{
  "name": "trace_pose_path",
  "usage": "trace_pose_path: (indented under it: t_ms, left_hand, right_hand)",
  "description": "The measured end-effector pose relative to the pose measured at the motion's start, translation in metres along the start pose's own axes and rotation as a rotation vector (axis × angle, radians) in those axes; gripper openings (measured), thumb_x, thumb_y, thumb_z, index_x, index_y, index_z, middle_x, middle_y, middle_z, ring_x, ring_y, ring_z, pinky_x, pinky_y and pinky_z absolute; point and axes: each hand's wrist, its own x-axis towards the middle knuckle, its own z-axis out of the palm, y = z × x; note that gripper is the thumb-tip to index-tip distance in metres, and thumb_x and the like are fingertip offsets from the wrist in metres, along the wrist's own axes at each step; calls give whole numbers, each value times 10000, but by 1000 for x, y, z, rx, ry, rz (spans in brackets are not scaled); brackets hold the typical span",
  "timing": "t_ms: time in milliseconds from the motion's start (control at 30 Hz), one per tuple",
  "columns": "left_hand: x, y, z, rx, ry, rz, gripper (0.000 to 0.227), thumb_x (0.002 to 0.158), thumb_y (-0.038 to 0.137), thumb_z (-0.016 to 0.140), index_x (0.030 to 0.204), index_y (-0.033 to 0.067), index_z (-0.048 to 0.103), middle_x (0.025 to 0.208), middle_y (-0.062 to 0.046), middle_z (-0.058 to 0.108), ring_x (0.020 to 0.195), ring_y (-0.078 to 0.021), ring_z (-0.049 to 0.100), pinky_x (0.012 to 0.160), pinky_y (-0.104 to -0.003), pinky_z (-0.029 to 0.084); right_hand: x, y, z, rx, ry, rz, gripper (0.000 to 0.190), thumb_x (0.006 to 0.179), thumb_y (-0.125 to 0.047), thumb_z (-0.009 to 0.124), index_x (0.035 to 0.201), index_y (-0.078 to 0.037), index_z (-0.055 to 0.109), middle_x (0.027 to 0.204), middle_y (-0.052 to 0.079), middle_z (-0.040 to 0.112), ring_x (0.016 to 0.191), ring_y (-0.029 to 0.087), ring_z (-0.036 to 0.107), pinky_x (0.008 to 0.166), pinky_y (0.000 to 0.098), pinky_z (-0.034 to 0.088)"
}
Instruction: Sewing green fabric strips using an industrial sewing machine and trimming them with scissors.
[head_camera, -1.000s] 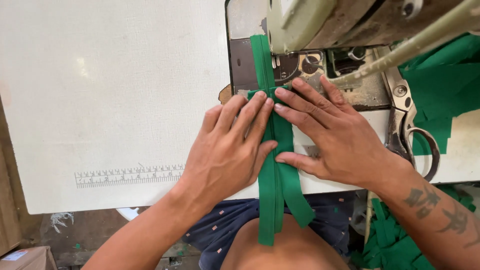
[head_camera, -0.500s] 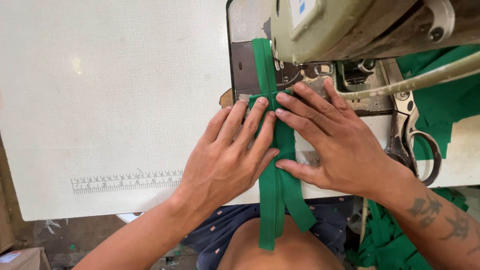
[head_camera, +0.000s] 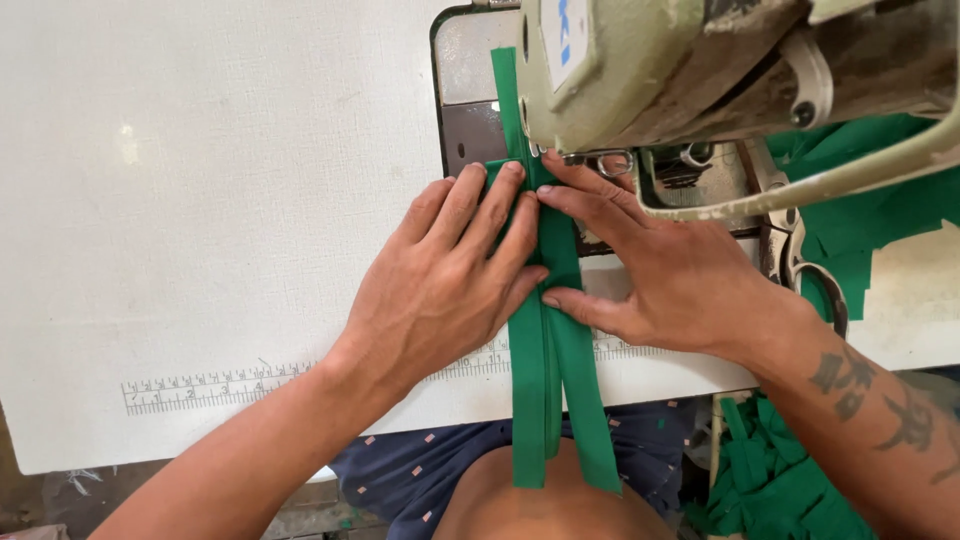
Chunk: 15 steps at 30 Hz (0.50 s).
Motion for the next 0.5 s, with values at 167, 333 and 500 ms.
trace_pose_path:
  t_ms: [167,333,500]
  left_hand:
    - [1,-1,4,-54,12,-15,544,1157,499,669,1419,22,677,1467,-181,669,1300,-345,629,1086,-437,549]
    - [4,-5,5,-36,16,-9,540,1156,505,664,1401,24,679,1456,-181,667,1295,-347,624,1080,-432,543]
    - [3,-7,6,-46,10,-8,557,1151,518,669,1414,28,677,1469,-182,670,1314,-344,627,1101,-434,547]
  right_hand:
    - [4,-3,-4,70,-109,117,1005,924,-590,766,1698,-340,175,1840,-91,214,587,362,717,398,558,543]
    - [9,-5,-12,173,-355,387,1034,879,-636,733,1660,-542,61,1878,1,83,466,417,715,525,671,619]
    - [21,-17,-25,228,-383,439,1013,871,-600,733,1665,-522,109,1874,-88,174,1013,408,606,591,713,644]
